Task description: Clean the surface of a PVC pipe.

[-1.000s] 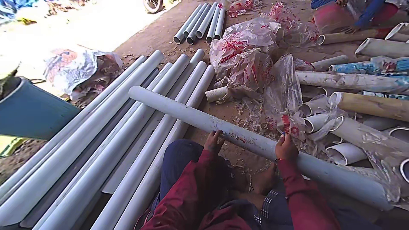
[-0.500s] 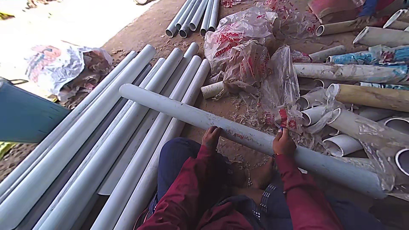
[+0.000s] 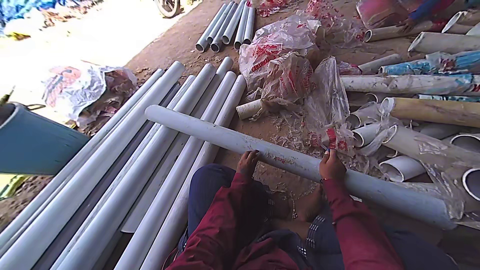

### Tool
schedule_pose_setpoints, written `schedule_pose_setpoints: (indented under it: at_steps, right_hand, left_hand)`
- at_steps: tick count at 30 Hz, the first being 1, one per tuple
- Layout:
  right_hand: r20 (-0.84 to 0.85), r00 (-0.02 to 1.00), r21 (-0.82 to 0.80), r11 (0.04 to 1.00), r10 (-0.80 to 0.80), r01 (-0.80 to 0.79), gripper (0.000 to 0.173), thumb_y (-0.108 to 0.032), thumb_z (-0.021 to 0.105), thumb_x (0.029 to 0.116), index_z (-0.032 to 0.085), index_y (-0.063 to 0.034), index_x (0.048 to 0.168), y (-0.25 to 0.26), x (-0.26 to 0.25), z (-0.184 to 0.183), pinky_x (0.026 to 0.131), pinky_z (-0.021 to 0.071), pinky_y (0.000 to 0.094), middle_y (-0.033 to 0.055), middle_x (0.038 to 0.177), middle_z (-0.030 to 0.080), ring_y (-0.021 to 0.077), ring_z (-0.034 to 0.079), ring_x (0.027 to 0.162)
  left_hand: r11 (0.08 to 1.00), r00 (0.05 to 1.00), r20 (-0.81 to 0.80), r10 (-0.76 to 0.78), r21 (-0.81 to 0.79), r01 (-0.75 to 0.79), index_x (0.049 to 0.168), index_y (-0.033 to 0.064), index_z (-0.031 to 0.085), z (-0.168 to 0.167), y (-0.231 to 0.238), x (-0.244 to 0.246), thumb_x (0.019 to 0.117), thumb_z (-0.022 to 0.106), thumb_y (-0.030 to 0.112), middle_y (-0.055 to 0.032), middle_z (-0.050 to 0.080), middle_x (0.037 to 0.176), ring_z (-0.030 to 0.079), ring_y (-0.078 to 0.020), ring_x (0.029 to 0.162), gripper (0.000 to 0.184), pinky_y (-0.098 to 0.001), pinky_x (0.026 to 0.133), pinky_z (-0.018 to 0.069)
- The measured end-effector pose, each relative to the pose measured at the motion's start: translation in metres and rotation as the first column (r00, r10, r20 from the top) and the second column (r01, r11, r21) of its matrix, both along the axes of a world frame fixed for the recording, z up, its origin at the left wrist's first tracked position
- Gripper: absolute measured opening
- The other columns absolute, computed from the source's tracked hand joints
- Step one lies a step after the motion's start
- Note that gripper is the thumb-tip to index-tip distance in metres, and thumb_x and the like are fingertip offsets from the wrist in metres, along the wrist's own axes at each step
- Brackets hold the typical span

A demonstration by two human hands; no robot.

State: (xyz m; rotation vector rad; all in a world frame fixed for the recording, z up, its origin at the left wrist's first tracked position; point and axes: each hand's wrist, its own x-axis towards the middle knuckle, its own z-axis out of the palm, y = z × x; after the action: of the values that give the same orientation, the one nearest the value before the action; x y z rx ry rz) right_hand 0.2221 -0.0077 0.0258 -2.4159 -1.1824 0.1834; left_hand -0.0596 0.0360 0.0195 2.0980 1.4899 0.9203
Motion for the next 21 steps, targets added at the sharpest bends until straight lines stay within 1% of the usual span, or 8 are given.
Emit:
schedule_pose_setpoints:
  at_steps: [2,6,11,12,14,16,17,21]
  right_hand:
    - [-0.003,1.0,-0.005,1.0,-0.004,0.004,0.041,-0.016,0.038,0.1107,0.057,0.0076,0.138,0.001,0.0,0.0,0.085,0.0521,0.064,0.0328,0.111,0.071,0.0515,0.07,0.101]
    - [-0.004,1.0,-0.013,1.0,-0.002,0.002,0.041,-0.016,0.038,0.1107,0.056,0.0074,0.139,0.0,0.0,-0.001,0.086,0.0522,0.0638,0.0325,0.113,0.071,0.0508,0.07,0.102]
    - [-0.005,1.0,-0.018,1.0,-0.004,0.004,0.041,-0.017,0.037,0.1107,0.057,0.0076,0.137,0.001,0.0,0.0,0.087,0.052,0.063,0.0327,0.113,0.071,0.0504,0.07,0.103]
    - [-0.01,1.0,-0.021,1.0,-0.004,0.004,0.041,-0.017,0.037,0.1108,0.057,0.0076,0.137,0.001,0.0,0.0,0.087,0.0518,0.0628,0.033,0.112,0.071,0.0504,0.07,0.103]
    - [-0.031,1.0,-0.046,0.999,-0.007,0.005,0.041,-0.018,0.037,0.1116,0.057,0.0068,0.138,0.004,0.003,0.003,0.089,0.0512,0.0624,0.0327,0.111,0.071,0.05,0.07,0.104]
    - [-0.061,0.998,-0.09,0.996,-0.011,0.006,0.042,-0.02,0.035,0.1124,0.057,0.0055,0.138,0.008,0.005,0.007,0.091,0.0506,0.062,0.032,0.112,0.071,0.0491,0.069,0.106]
    - [-0.068,0.998,-0.098,0.995,-0.014,0.007,0.042,-0.02,0.035,0.1125,0.056,0.0054,0.139,0.009,0.005,0.008,0.091,0.0505,0.0618,0.0318,0.112,0.071,0.0488,0.069,0.106]
    - [-0.065,0.998,-0.073,0.997,-0.014,0.009,0.043,-0.018,0.035,0.112,0.055,0.0063,0.141,0.007,0.003,0.007,0.091,0.0502,0.0628,0.0327,0.113,0.07,0.0507,0.069,0.107]
  left_hand:
    - [1.0,1.0,0.001,-0.009,0.017,0.009,0.117,-0.0079,0.072,0.0,0.001,0.002,0.0982,0.063,0.008,-0.0298,0.07,0.115,0.07,-0.0438,0.107,0.026,-0.0506,0.098,0.0547]
    - [0.997,1.0,-0.018,-0.011,0.079,0.012,0.106,-0.0062,0.076,0.0,0.004,0.007,0.0977,0.061,0.003,-0.0287,0.072,0.109,0.07,-0.0442,0.106,0.019,-0.052,0.097,0.0543]
    - [0.992,0.994,-0.106,-0.031,0.122,0.044,0.104,-0.0088,0.074,-0.014,0.007,0.006,0.0962,0.056,-0.006,-0.0286,0.072,0.107,0.07,-0.0468,0.104,0.02,-0.0542,0.095,0.0549]
    - [0.993,0.988,-0.141,-0.059,0.091,0.072,0.106,-0.0086,0.074,-0.018,0.003,0.004,0.0959,0.056,-0.007,-0.0288,0.072,0.108,0.069,-0.0475,0.106,0.021,-0.0554,0.095,0.0543]
    - [0.991,0.965,-0.232,-0.125,-0.083,0.109,0.11,-0.0085,0.072,-0.017,-0.007,0.003,0.0968,0.054,-0.007,-0.0289,0.07,0.115,0.066,-0.047,0.114,0.023,-0.0544,0.101,0.0518]
    - [0.938,0.945,-0.287,-0.157,-0.342,0.052,0.119,-0.01,0.066,-0.003,-0.012,0.007,0.1021,0.047,-0.004,-0.0292,0.065,0.127,0.059,-0.0436,0.127,0.026,-0.0493,0.111,0.0448]
    - [0.92,0.954,-0.274,-0.123,-0.393,0.006,0.122,-0.01,0.065,0.006,-0.014,0.009,0.1042,0.044,-0.001,-0.0291,0.064,0.129,0.059,-0.0423,0.128,0.028,-0.0483,0.112,0.0438]
    - [0.925,0.979,-0.194,0.061,-0.359,-0.128,0.12,-0.0106,0.067,0.022,-0.012,0.01,0.1069,0.05,0.02,-0.0274,0.07,0.12,0.066,-0.0387,0.119,0.038,-0.0471,0.108,0.0462]
